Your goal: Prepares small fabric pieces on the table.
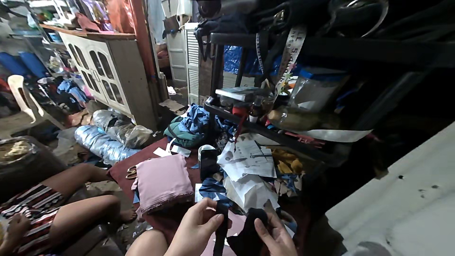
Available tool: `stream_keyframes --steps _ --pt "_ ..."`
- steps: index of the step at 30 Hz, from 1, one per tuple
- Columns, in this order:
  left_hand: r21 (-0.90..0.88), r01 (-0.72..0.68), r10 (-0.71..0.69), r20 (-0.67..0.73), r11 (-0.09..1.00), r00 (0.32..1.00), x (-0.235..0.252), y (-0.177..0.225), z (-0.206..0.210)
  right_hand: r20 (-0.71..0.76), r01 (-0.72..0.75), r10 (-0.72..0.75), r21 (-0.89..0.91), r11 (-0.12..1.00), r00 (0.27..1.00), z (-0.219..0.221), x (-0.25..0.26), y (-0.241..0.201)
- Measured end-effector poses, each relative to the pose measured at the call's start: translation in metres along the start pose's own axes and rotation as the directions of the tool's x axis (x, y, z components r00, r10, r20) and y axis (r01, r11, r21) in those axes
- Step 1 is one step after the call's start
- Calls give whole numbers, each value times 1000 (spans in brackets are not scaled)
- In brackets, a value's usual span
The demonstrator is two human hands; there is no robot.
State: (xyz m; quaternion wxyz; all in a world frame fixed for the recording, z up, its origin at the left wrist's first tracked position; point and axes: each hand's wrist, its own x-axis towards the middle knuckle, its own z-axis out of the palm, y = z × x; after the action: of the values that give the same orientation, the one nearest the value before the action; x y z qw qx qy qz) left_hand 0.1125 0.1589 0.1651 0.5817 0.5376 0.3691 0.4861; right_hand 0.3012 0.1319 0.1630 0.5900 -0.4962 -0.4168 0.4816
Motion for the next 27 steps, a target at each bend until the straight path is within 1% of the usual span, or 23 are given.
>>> stream_keyframes --steps 2,4,6,8,10,11,13,17,18,20,24,27 --pt "198 -80 78 19 977 997 0 5 -4 -42 4 -6 -51 999 999 -8 -1 0" --pt "363 -140 128 57 921 990 -1 10 -5 -66 31 -36 -72 997 997 -16 -1 1" --pt "526 -260 251 91 809 964 -1 7 -7 -79 76 -82 -78 994 993 -23 0 4" --pt "663 -374 392 129 649 911 2 1 -10 -99 102 -111 -92 991 989 -28 0 6" --pt "720 -441 487 163 536 858 4 -3 -11 -122 108 -118 -90 990 985 -30 -2 6" --pt "733 -449 510 162 511 845 4 -3 -11 -130 110 -122 -95 989 984 -31 -3 6" --pt "750 -441 518 154 493 841 4 -2 -10 -136 134 -148 -105 985 980 -35 -6 5" --pt "782 -464 546 193 416 815 13 2 -1 -133 245 -258 -112 963 957 -53 -8 6" --pt "781 -463 539 197 418 819 16 5 4 -147 256 -271 -113 960 951 -56 -9 5" --pt "767 -442 506 180 466 844 22 14 14 -154 260 -275 -114 959 949 -63 -11 4" --pt "752 -382 442 136 537 887 29 28 32 -107 201 -225 -197 960 969 -69 -10 7" --pt "750 -328 425 70 574 903 32 35 32 -104 168 -193 -211 963 976 -66 -9 7"
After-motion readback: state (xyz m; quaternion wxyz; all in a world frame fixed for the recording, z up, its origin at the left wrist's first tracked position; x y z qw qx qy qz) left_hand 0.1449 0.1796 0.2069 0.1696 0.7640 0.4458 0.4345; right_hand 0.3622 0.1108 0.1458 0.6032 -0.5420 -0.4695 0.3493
